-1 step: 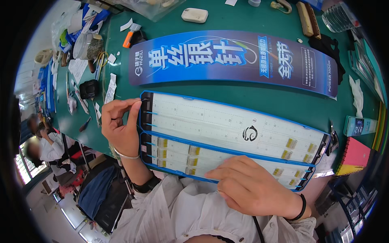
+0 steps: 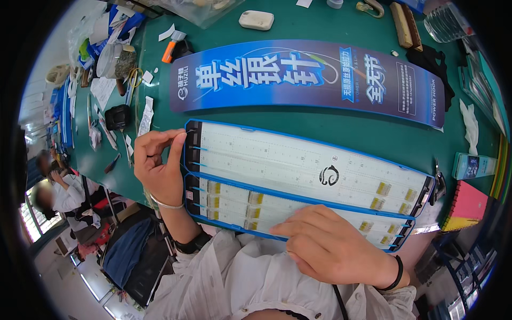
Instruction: Assembling fishing hooks or lures onto a storage board using nippers and a hook tool.
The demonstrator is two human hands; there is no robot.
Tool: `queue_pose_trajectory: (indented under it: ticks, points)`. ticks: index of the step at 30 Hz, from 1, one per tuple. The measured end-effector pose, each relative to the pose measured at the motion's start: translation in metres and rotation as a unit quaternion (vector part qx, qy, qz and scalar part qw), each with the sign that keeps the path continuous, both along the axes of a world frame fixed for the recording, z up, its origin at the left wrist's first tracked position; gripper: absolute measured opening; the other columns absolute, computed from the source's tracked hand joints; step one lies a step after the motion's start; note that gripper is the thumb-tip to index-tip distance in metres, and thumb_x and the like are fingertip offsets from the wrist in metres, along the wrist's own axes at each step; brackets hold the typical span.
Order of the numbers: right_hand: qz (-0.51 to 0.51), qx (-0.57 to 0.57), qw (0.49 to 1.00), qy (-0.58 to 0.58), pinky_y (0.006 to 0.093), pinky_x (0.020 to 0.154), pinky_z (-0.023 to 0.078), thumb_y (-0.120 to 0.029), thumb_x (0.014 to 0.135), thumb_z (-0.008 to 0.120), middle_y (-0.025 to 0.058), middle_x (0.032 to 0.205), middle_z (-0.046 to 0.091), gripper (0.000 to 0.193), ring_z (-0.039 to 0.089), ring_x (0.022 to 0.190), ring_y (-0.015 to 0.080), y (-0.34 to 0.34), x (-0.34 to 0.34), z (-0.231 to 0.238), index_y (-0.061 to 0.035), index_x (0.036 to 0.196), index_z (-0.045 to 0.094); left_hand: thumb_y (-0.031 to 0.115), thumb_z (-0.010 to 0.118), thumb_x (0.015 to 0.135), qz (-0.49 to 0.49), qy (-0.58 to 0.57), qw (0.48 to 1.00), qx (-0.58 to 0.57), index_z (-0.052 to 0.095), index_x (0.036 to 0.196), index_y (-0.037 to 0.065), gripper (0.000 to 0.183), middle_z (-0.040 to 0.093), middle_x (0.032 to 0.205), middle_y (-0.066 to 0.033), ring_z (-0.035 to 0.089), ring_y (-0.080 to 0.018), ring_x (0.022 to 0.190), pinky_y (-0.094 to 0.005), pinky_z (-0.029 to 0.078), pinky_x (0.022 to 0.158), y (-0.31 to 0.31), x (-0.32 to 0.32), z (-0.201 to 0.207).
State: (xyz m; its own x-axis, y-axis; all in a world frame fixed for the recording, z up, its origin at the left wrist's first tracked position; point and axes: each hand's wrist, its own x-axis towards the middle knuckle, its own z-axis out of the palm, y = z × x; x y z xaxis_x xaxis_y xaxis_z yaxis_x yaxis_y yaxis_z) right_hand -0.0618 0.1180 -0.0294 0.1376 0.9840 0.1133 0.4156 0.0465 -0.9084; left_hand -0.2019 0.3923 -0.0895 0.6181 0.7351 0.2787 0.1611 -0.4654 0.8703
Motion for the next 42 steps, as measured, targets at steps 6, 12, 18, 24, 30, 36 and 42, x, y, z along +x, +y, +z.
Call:
queue_pose_trajectory:
  ticks: [6,12,18,24,30,36,42]
  points:
    - [-0.004,0.001,1.0,0.0,0.0453,0.085,0.052,0.003,0.069,0.072,0.0167,0.113,0.067,0.023,0.064,0.095,0.0351,-0.004,0.0,0.001,0.0001,0.085,0.056,-0.008,0.075,0.084,0.021,0.013,0.999,-0.028,0.057,0.101,0.001,0.026,0.073,0.094,-0.0145,0.072,-0.0193,0.088,-0.0269,0.056,0.075,-0.005,0.001,0.003]
    - [-0.013,0.003,1.0,-0.004,0.0447,0.085,0.052,0.004,0.068,0.072,0.0156,0.112,0.067,0.024,0.063,0.098,0.0342,-0.004,0.002,0.004,0.0001,0.085,0.056,-0.007,0.075,0.085,0.017,0.024,1.0,-0.005,0.057,0.1,0.001,0.025,0.074,0.094,-0.0146,0.072,-0.0191,0.087,-0.0269,0.056,0.075,-0.004,-0.001,0.003]
    - [-0.016,0.001,1.0,-0.005,0.0444,0.085,0.052,0.004,0.068,0.073,0.0153,0.111,0.067,0.024,0.063,0.099,0.0338,-0.006,0.003,0.004,0.0,0.085,0.056,-0.007,0.075,0.085,0.015,0.004,1.0,-0.005,0.057,0.099,0.001,0.024,0.074,0.094,-0.0145,0.072,-0.019,0.088,-0.0269,0.056,0.075,-0.003,-0.001,0.0]
    - [-0.016,0.003,1.0,-0.007,0.0444,0.085,0.052,0.004,0.069,0.072,0.015,0.111,0.067,0.024,0.063,0.099,0.034,-0.009,0.003,0.004,0.0011,0.087,0.057,-0.006,0.075,0.085,0.027,0.025,0.999,-0.004,0.058,0.098,0.002,0.023,0.074,0.093,-0.0137,0.072,-0.0183,0.087,-0.0246,0.055,0.07,-0.004,-0.001,0.003]
    - [-0.021,0.005,0.999,-0.029,0.0447,0.085,0.052,0.004,0.071,0.073,0.0151,0.111,0.067,0.024,0.064,0.099,0.0339,-0.011,0.006,0.005,0.0033,0.091,0.059,-0.005,0.076,0.084,0.027,0.026,0.999,-0.007,0.058,0.095,0.003,0.022,0.074,0.093,-0.0131,0.073,-0.0178,0.088,-0.0236,0.054,0.068,-0.005,-0.001,0.001]
    - [-0.059,-0.001,0.998,-0.036,0.0437,0.083,0.052,0.004,0.073,0.074,0.0132,0.108,0.068,0.024,0.064,0.096,0.0339,-0.016,0.011,0.007,-0.0001,0.092,0.061,-0.006,0.077,0.083,0.0,0.045,0.999,0.004,0.062,0.092,0.002,0.019,0.074,0.094,-0.0112,0.072,-0.0174,0.087,-0.0243,0.055,0.07,-0.007,0.001,0.004]
    - [-0.185,-0.012,0.978,-0.091,0.0384,0.074,0.049,0.006,0.072,0.074,0.011,0.094,0.069,0.021,0.062,0.084,0.0297,-0.04,0.039,0.019,-0.0029,0.088,0.063,-0.01,0.08,0.074,-0.12,0.11,0.963,0.214,0.068,0.088,0.0,0.021,0.073,0.087,-0.0112,0.072,-0.0221,0.084,-0.0306,0.056,0.077,-0.011,0.001,0.043]
